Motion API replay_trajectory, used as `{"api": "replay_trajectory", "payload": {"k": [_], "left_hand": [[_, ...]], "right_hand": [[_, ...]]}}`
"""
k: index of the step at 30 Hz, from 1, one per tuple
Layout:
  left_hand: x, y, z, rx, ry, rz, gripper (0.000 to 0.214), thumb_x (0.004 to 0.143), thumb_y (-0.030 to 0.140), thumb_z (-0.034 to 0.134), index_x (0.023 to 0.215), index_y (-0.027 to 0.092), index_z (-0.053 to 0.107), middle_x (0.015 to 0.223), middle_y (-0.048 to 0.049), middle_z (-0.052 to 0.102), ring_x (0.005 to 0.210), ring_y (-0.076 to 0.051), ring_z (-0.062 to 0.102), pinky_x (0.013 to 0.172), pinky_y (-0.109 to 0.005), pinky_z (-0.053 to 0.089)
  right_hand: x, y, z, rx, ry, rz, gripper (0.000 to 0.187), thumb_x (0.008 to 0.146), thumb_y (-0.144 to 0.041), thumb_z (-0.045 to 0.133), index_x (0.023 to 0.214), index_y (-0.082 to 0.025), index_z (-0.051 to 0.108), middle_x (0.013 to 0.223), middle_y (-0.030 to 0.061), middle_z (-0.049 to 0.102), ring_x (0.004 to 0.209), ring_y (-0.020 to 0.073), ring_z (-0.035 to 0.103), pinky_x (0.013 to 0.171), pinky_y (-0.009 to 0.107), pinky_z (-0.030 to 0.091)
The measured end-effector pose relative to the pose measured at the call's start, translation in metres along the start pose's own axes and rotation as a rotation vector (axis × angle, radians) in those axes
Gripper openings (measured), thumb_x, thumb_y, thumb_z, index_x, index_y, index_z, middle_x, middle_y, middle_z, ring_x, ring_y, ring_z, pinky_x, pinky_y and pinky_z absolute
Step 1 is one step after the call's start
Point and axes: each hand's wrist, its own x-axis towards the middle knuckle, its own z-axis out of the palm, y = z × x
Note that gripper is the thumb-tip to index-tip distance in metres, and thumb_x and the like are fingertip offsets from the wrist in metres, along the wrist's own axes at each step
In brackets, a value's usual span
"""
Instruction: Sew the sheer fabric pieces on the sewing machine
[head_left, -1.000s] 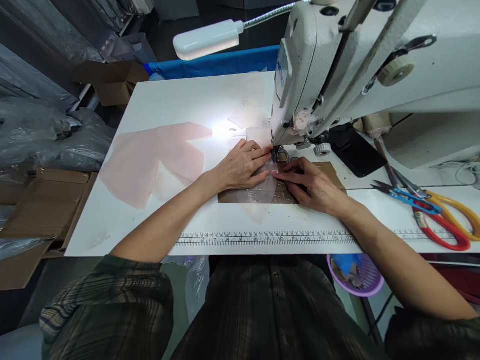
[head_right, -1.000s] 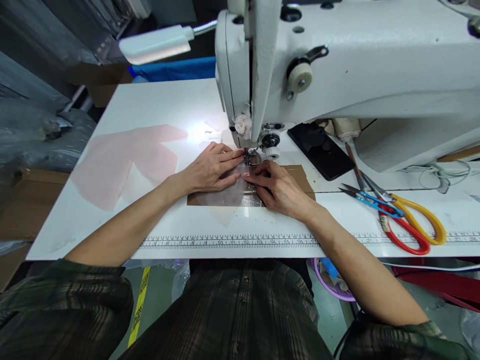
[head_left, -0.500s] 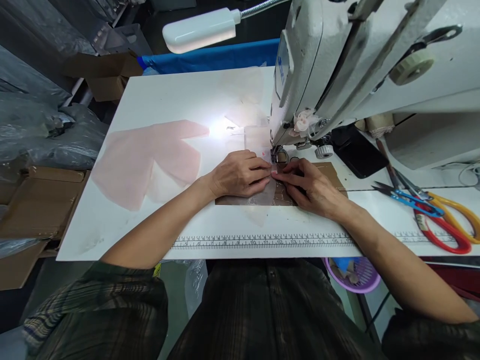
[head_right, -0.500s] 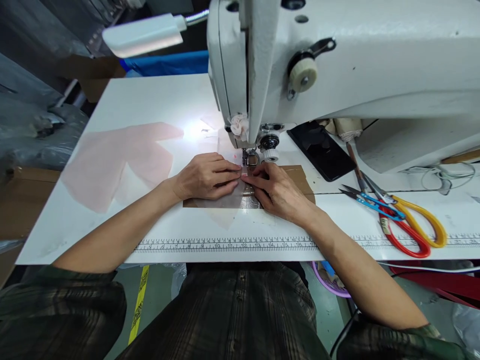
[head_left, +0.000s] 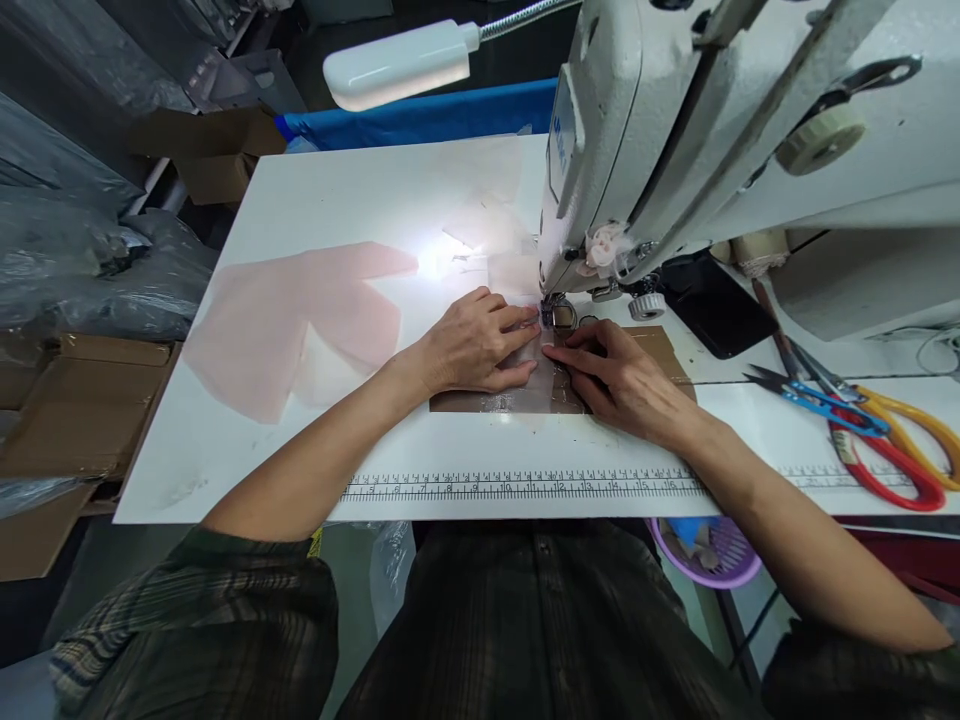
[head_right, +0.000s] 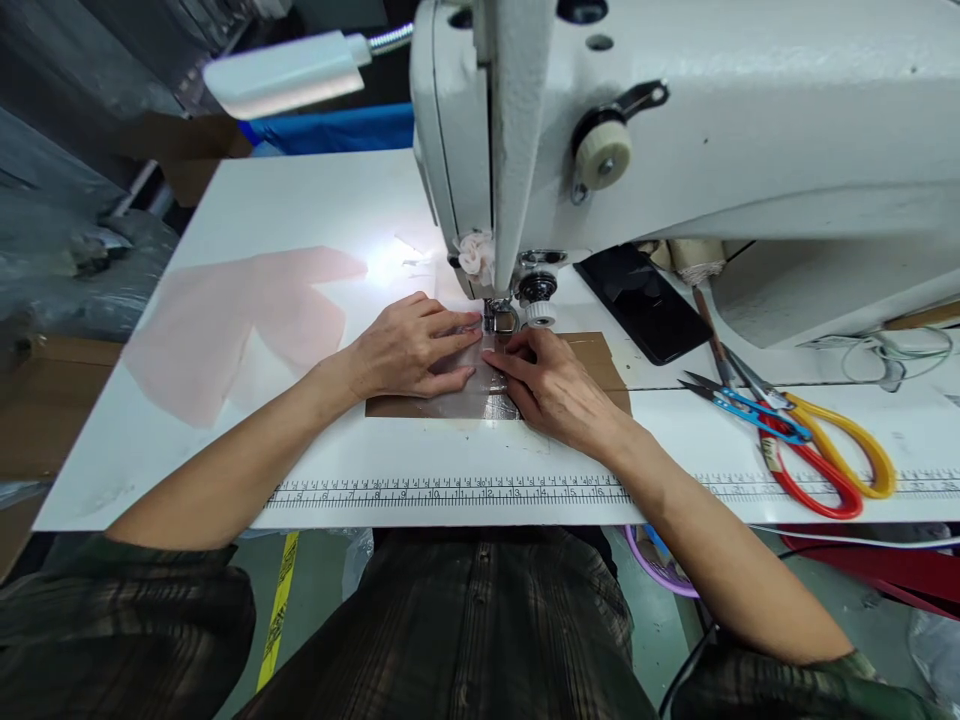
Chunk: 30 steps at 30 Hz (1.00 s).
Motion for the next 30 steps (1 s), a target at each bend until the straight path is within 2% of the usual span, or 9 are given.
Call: {"api": "replay_trajectory", "payload": {"k": [5,10,17,22,26,28,30], "left_hand": [[0.002,0.000,0.001,0.034,-0.028,-0.061,0.042,0.097,0.044,0.054,0.120,0.013,0.071,0.129,-0.0138,0.069,0.090,-0.026,0.065,0.079,-0.043,0.046],[0.005,0.003,0.000,0.044,-0.066,-0.148,0.042,0.098,0.043,0.052,0.122,0.014,0.070,0.130,-0.0141,0.068,0.097,-0.030,0.064,0.084,-0.046,0.044],[0.004,-0.006,0.004,-0.035,-0.035,-0.212,0.040,0.097,0.044,0.054,0.124,0.017,0.067,0.123,-0.0129,0.069,0.102,-0.029,0.062,0.086,-0.044,0.045],[0.003,-0.013,-0.014,-0.047,0.041,-0.163,0.033,0.099,0.040,0.053,0.120,0.018,0.066,0.121,-0.0121,0.069,0.105,-0.025,0.063,0.089,-0.042,0.049],[0.001,0.007,-0.026,-0.108,-0.015,-0.032,0.025,0.100,0.027,0.050,0.106,0.014,0.070,0.107,-0.0122,0.074,0.094,-0.023,0.068,0.080,-0.039,0.054],[-0.002,0.018,-0.025,-0.199,-0.031,0.056,0.022,0.098,0.022,0.051,0.102,0.013,0.071,0.106,-0.0122,0.074,0.094,-0.022,0.070,0.083,-0.039,0.057],[-0.006,0.025,-0.020,-0.289,0.003,0.103,0.019,0.096,0.019,0.054,0.100,0.015,0.072,0.106,-0.0119,0.075,0.096,-0.021,0.070,0.086,-0.040,0.059]], "right_hand": [[0.000,0.000,0.000,0.006,0.006,-0.006,0.038,0.095,-0.017,0.052,0.127,-0.023,0.070,0.113,0.0148,0.057,0.110,0.0284,0.059,0.098,0.050,0.055],[-0.001,0.002,0.003,0.015,0.013,-0.001,0.040,0.094,-0.017,0.052,0.129,-0.028,0.069,0.113,0.0130,0.056,0.109,0.0270,0.059,0.099,0.049,0.055],[0.002,0.005,-0.003,0.037,-0.001,0.015,0.041,0.095,-0.021,0.052,0.131,-0.027,0.069,0.112,0.0122,0.057,0.104,0.0244,0.062,0.096,0.046,0.056],[0.005,0.007,-0.010,0.108,0.074,0.176,0.039,0.092,-0.021,0.053,0.126,-0.024,0.072,0.103,0.0093,0.066,0.087,0.0213,0.065,0.081,0.040,0.058],[0.006,0.009,-0.009,0.156,0.128,0.291,0.035,0.090,-0.022,0.053,0.118,-0.022,0.074,0.102,0.0090,0.072,0.088,0.0233,0.066,0.082,0.042,0.056],[0.008,0.009,-0.009,0.174,0.146,0.334,0.029,0.089,-0.022,0.054,0.108,-0.021,0.076,0.104,0.0094,0.073,0.090,0.0243,0.067,0.083,0.042,0.055],[0.013,0.010,-0.013,0.190,0.114,0.372,0.025,0.087,-0.021,0.055,0.099,-0.021,0.076,0.104,0.0085,0.074,0.089,0.0236,0.067,0.082,0.040,0.054]]}}
